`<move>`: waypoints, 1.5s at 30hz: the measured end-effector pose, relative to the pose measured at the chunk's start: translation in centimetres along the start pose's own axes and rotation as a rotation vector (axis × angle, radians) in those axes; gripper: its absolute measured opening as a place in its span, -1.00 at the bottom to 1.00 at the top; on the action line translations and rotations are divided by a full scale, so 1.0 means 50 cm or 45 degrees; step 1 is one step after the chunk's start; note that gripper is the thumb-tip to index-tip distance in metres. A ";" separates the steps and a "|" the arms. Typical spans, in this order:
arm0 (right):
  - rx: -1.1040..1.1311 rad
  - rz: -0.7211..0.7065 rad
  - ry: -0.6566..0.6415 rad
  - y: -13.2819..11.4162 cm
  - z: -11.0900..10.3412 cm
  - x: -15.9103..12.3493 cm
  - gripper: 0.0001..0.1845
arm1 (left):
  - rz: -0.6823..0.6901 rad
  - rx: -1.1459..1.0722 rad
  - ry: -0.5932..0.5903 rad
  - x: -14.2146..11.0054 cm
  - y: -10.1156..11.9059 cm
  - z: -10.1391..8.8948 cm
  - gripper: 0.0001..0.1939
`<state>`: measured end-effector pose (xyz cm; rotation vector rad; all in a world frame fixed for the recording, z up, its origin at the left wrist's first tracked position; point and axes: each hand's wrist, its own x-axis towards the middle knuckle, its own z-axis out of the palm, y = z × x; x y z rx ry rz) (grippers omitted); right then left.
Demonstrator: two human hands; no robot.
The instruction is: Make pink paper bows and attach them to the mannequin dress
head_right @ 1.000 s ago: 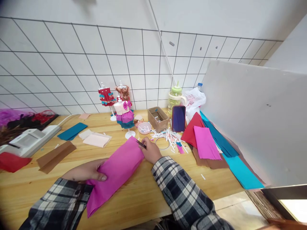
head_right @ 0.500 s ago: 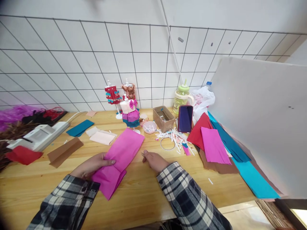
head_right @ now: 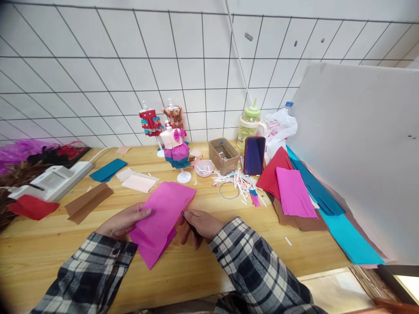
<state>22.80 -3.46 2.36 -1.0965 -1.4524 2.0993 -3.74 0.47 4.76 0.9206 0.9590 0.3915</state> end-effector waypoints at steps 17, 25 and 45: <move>0.066 0.182 -0.105 -0.005 -0.049 -0.022 -0.58 | 0.027 -0.141 0.240 0.019 0.000 0.034 -0.66; -0.051 0.083 0.014 0.003 -0.035 -0.008 -0.58 | 0.143 -0.219 0.321 0.038 -0.012 0.040 -0.60; -0.243 0.059 0.138 -0.016 -0.009 -0.013 -0.54 | 0.186 -0.082 0.229 0.035 -0.021 0.034 -0.51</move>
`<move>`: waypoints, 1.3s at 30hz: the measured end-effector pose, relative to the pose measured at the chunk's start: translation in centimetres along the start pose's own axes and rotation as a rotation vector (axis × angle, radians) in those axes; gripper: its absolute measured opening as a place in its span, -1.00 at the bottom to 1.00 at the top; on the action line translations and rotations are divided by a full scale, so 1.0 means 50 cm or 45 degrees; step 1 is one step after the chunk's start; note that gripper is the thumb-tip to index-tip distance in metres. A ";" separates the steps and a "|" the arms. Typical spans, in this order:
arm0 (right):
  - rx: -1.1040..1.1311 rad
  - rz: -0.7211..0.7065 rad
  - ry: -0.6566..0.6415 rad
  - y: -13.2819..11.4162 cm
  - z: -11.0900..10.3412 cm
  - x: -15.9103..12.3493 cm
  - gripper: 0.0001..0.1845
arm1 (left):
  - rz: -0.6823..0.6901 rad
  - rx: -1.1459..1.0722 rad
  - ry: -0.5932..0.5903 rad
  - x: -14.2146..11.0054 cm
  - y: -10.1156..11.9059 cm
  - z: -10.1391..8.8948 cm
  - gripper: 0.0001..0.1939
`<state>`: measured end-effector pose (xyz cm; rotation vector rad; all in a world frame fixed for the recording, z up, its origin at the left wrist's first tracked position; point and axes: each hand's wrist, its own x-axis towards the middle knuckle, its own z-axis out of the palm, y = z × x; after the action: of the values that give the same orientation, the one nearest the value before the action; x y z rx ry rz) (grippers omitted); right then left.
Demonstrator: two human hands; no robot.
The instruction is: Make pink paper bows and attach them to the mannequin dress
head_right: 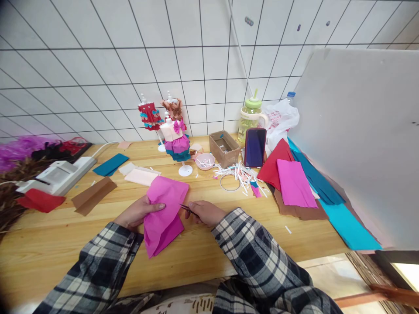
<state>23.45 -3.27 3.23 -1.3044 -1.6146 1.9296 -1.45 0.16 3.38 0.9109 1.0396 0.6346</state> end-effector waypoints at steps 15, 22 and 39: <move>0.055 0.124 0.003 -0.016 0.008 -0.008 -0.65 | -0.013 0.068 -0.058 0.000 0.001 0.001 -0.44; -0.149 0.103 0.055 -0.024 0.007 -0.010 -0.68 | 0.004 0.154 -0.044 -0.001 0.003 0.008 -0.39; 0.010 0.196 0.013 -0.005 0.007 -0.005 -0.59 | 0.018 0.079 -0.058 -0.002 0.002 0.006 -0.41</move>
<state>23.23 -3.59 3.56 -1.4726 -1.5408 2.0107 -1.21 0.04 3.59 0.9829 1.0177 0.5935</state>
